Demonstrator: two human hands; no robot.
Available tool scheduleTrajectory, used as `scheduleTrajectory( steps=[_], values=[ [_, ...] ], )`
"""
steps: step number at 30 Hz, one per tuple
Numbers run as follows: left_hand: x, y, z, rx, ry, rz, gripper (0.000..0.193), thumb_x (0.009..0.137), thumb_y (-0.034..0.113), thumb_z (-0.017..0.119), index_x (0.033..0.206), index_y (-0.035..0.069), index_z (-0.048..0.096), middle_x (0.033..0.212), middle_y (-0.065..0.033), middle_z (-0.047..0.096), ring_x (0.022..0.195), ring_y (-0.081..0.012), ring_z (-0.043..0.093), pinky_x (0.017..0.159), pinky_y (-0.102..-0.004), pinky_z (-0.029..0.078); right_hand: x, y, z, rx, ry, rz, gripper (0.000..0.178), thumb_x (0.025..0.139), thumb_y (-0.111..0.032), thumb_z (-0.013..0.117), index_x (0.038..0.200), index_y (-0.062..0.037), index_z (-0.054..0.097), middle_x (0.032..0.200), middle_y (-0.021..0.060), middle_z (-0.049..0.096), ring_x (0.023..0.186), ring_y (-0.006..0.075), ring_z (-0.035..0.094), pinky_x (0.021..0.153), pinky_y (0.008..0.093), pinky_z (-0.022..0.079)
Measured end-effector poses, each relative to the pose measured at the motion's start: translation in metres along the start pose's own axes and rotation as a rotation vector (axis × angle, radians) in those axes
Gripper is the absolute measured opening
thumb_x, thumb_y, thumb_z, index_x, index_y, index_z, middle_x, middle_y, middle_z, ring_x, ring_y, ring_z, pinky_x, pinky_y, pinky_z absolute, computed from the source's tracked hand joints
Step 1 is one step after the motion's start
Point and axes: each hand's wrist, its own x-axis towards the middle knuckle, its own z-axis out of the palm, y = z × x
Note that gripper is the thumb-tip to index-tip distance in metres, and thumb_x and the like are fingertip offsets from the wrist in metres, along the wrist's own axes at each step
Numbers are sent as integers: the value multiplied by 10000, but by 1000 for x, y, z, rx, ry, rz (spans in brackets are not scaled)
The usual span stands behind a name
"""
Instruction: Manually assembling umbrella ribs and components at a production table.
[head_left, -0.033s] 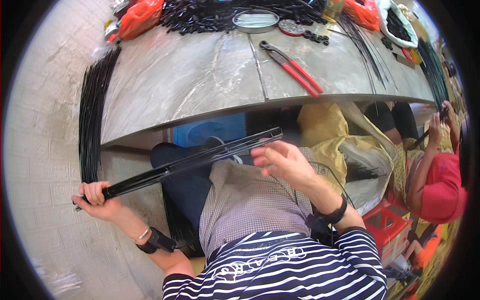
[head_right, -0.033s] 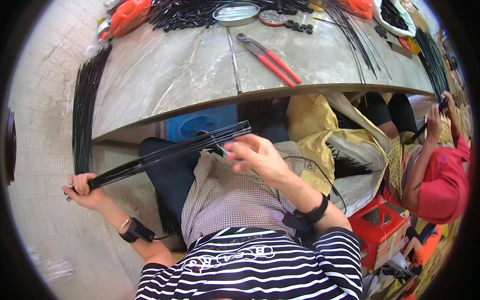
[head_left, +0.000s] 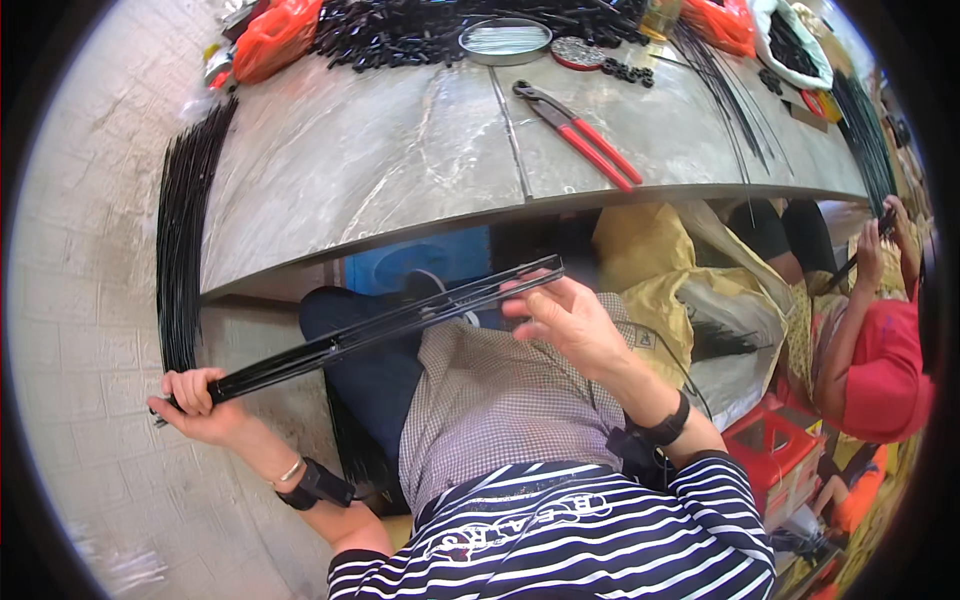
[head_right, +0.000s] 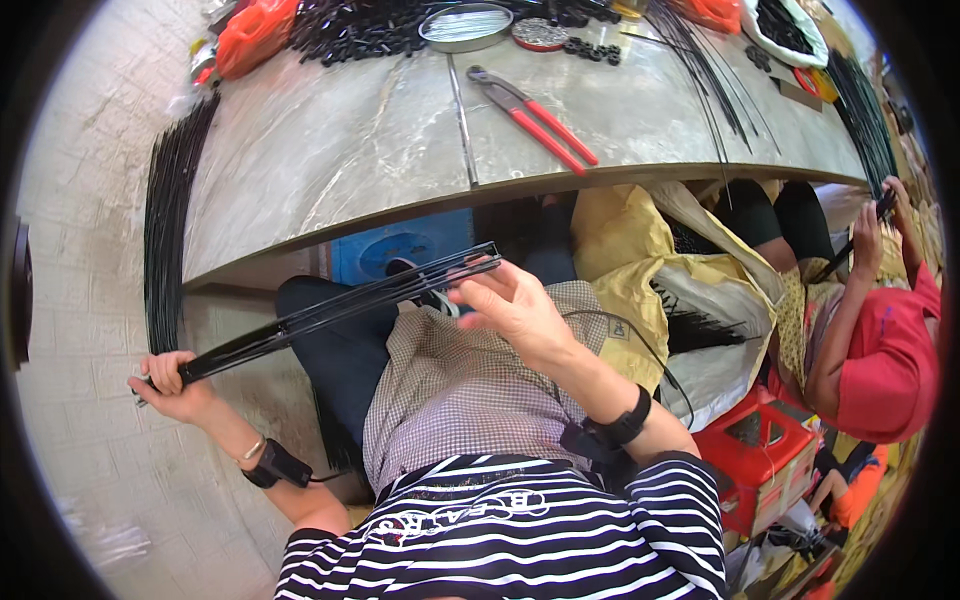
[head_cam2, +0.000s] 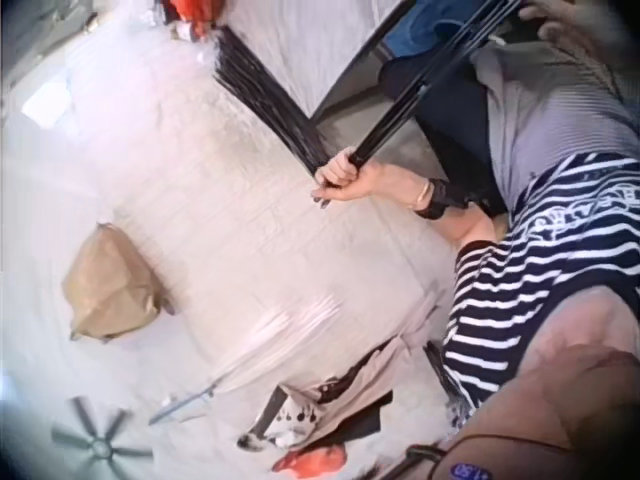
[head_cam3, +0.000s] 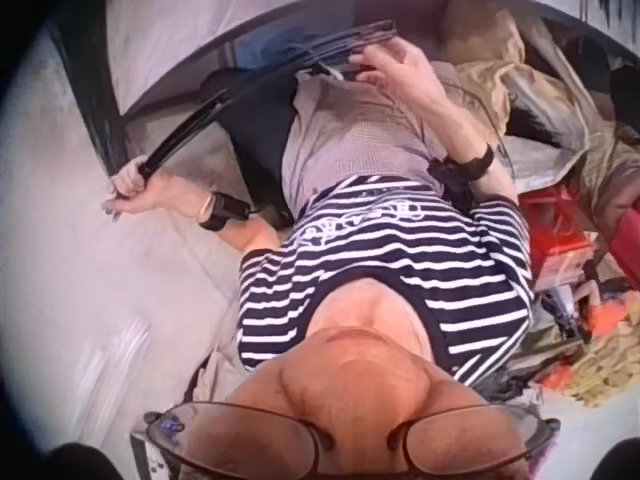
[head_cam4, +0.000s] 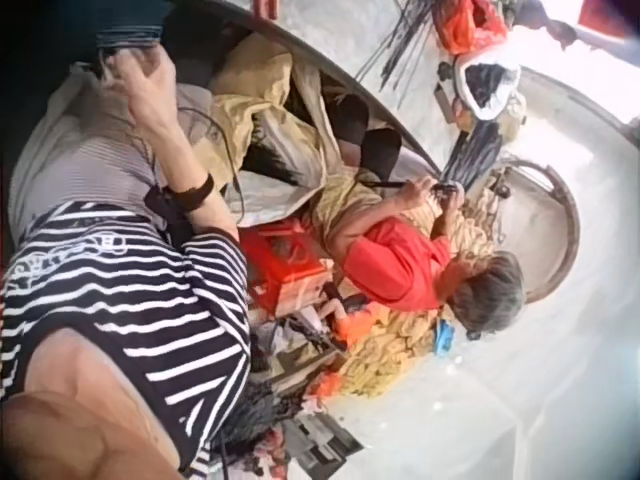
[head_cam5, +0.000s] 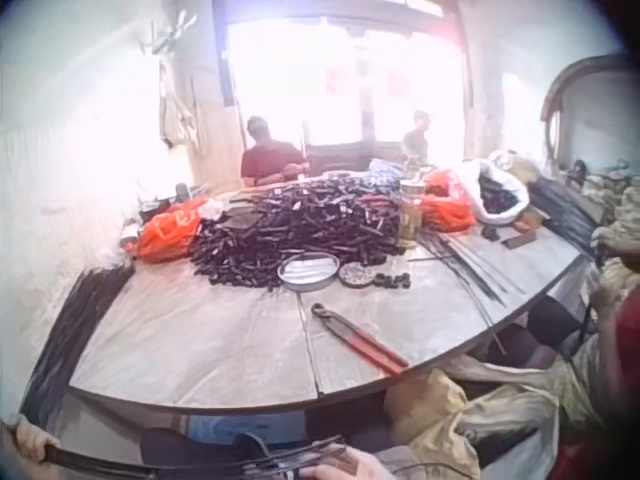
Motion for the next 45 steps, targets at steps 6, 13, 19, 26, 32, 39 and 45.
scheduleTrajectory(
  steps=[6, 13, 19, 26, 32, 39, 45],
  values=[
    [-8, -9, -15, -43, -106, -13, 319, 938, 328, 566, 742, 105, 447, 456, 53, 334, 378, -42, 280, 389, -189, 223, 8, 5, 14, 349, 58, -214, 434, 886, -231, 670, 1232, -42, 489, 1236, 153, 563, 1088, 232, 577, 915, 393, 486],
    [-22, -4, -28, -207, -222, 25, 304, 877, 241, 629, 687, 116, 428, 432, 48, 361, 347, -46, 275, 378, -200, 227, 8, -2, 47, 582, 113, -290, 308, 879, -136, 665, 1130, -52, 509, 1150, 131, 601, 1033, 212, 597, 906, 380, 487],
    [-34, 6, -27, -286, -287, 26, 319, 834, 167, 668, 641, 122, 418, 428, 40, 375, 345, -49, 286, 362, -209, 225, 6, 2, 57, 573, 76, -304, 199, 917, -135, 606, 1077, -55, 520, 1041, 109, 633, 999, 210, 610, 896, 359, 492],
    [-40, 14, -34, -308, -307, 58, 295, 826, 158, 670, 652, 106, 438, 433, 42, 372, 352, -43, 295, 353, -208, 223, 2, 4, 65, 613, 48, -341, 162, 932, -147, 593, 1071, -77, 549, 1067, 104, 646, 1056, 229, 608, 900, 359, 497],
    [-44, 18, -36, -320, -334, 86, 298, 822, 147, 669, 640, 108, 436, 436, 42, 376, 355, -41, 298, 357, -211, 229, 4, 6, 67, 666, -52, -413, 141, 941, -139, 576, 1072, -91, 557, 1054, 100, 654, 1077, 247, 603, 930, 378, 479],
    [-43, 4, -35, -306, -292, 86, 317, 838, 174, 661, 628, 117, 430, 435, 39, 379, 354, -50, 297, 367, -212, 236, 10, 5, 68, 661, -68, -465, 243, 927, -55, 565, 1164, -71, 511, 1123, 122, 627, 1096, 247, 590, 938, 377, 471],
    [-48, -58, -39, -355, -95, 33, 383, 911, 305, 603, 624, 136, 414, 464, 55, 344, 404, -64, 324, 475, -211, 330, 18, -12, 64, 350, -141, -638, 386, 907, 18, 528, 1262, -41, 389, 1179, 165, 586, 1121, 260, 568, 941, 380, 472]
  ],
)
